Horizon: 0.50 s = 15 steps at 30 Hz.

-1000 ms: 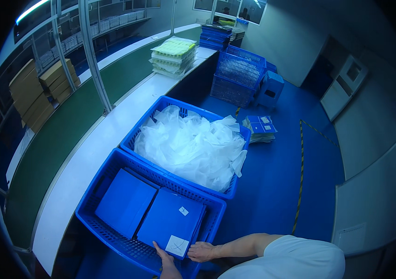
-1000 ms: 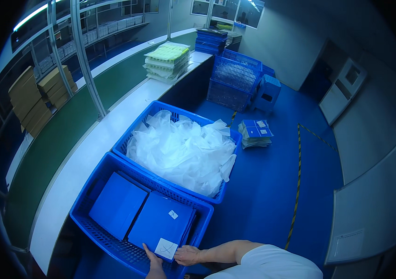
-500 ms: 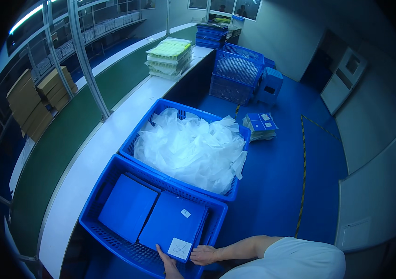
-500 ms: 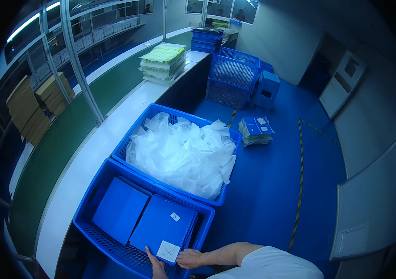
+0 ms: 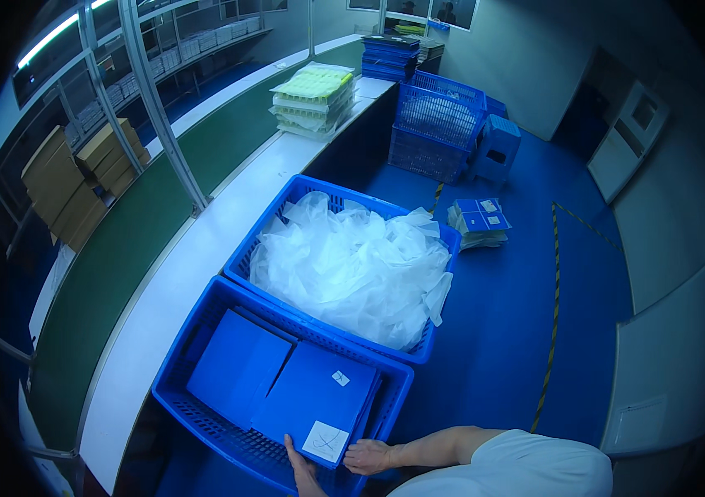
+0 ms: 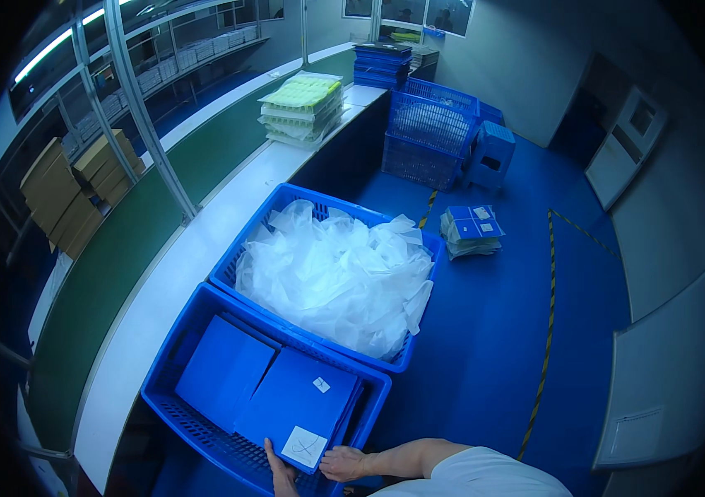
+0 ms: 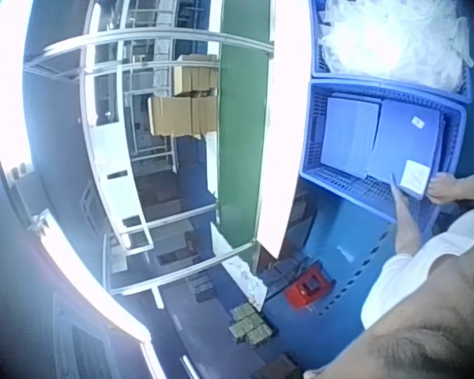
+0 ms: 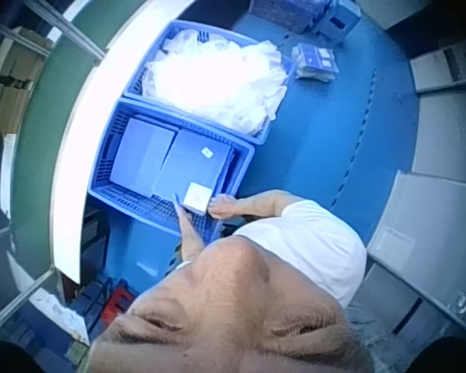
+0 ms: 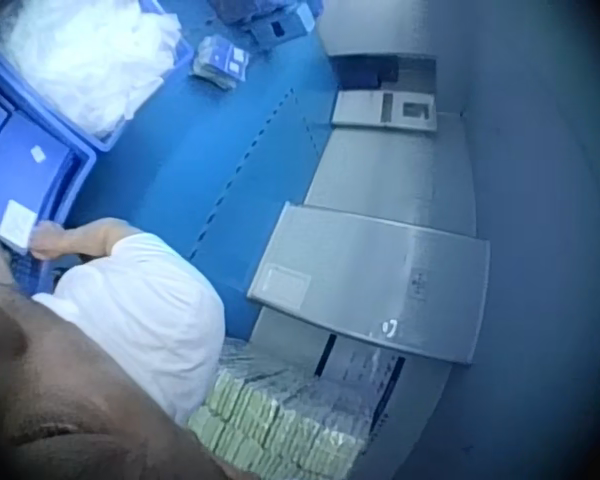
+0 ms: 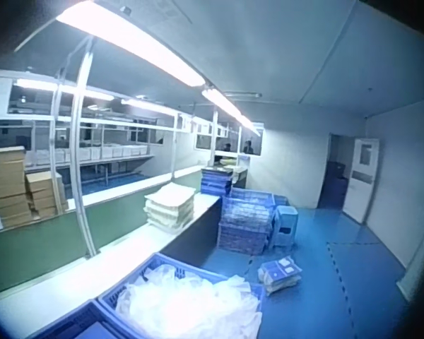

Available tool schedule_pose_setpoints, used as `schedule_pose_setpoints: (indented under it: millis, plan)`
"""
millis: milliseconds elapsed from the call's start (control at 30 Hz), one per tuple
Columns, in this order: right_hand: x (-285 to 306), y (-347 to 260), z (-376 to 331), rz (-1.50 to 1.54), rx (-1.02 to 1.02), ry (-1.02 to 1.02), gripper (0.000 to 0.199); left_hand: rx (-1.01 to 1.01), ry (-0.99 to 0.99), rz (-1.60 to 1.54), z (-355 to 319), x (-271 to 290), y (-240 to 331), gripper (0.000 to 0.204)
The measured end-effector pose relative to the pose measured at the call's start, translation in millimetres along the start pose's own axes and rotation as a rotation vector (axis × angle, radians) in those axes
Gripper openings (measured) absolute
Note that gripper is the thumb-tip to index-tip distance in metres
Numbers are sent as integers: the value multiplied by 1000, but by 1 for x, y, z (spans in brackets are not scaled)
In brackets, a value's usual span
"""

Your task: The person applies adhesive labels to black and blue folders at a workstation. They pick up folders from a blue crate, place them on a table, apply labels, and stack the labeled folders. The person also moves a blue crate and handles a roll of labels.

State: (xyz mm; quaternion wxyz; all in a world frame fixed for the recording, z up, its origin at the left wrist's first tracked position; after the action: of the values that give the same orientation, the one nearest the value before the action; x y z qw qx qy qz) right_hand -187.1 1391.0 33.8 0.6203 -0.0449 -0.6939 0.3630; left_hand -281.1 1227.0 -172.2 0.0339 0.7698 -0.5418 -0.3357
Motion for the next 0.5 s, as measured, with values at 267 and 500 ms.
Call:
schedule_pose_setpoints:
  millis: [267, 500]
  plan:
    - [2, -2, -3, -16, 18, 52, 19, -161, 51, 3, -17, -34, 15, 81]
    - [9, -3, -5, 77, 46, 57, 20, -354, 151, 26, -40, -56, 36, 71]
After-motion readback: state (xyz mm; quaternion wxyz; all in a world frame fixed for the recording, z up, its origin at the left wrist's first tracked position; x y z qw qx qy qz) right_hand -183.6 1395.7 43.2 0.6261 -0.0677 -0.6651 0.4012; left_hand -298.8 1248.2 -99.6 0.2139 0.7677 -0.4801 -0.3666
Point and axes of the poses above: each hand's wrist, its own z-axis towards the middle knuckle, its own x-axis out of the back of the hand, y = z × x, the point moved 7 cm from there along z, towards the middle knuckle, and after that the axes turned 2 degrees about -y, right-handed, at the moved point
